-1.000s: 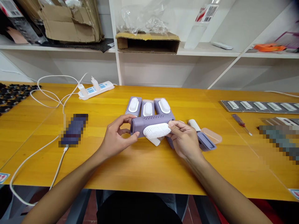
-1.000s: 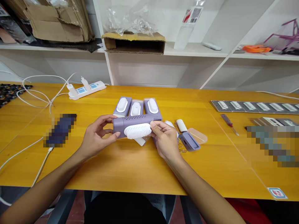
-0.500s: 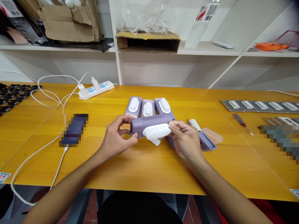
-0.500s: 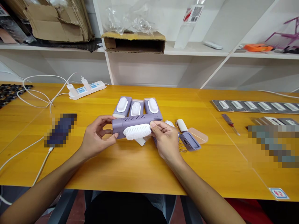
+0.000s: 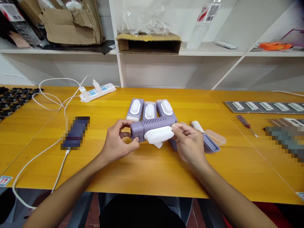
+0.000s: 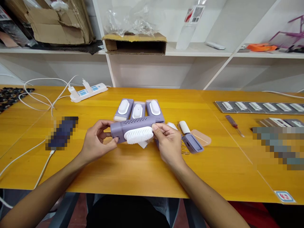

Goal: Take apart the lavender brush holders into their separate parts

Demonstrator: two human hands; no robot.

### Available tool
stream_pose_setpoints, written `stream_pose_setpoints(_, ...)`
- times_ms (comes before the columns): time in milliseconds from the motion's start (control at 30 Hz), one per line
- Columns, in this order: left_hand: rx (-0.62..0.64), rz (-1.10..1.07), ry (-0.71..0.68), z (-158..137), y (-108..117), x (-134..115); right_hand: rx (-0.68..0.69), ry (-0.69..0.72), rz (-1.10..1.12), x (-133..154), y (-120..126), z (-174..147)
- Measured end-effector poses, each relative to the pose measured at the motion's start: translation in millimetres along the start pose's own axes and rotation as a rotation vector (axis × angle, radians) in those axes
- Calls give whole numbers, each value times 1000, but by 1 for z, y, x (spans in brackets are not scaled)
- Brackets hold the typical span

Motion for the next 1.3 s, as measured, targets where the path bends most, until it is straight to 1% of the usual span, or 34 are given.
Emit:
stream_pose_setpoints(167, 7, -73, 34, 1, 3, 0, 10, -65, 74, -5, -1, 5)
stream_pose_setpoints(333, 87, -133, 79, 6, -2, 4, -38, -71, 78, -8, 8, 12)
stream_pose_setpoints(533, 144, -201, 105, 7, -2, 9, -17, -71, 75, -10, 10, 14)
stream_pose_setpoints(967, 200, -304, 144, 8, -1, 6, 9, -73, 112, -8, 7, 15)
stream_pose_setpoints(1133, 205, -277, 164, 10, 2, 4, 53, -91, 120, -7, 4, 15)
stream_pose_setpoints(1300, 193, -275, 167, 13, 9, 2, 76, -80, 146, -3, 4, 17)
Point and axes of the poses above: each hand's wrist, its own z-axis towards the middle knuckle, its own y-axis out of the back of the hand, x = y × z, the point moved 9 cm from there along z, towards the middle knuckle, and after that the axes turned 9 degrees about -z, right-handed, at the moved point
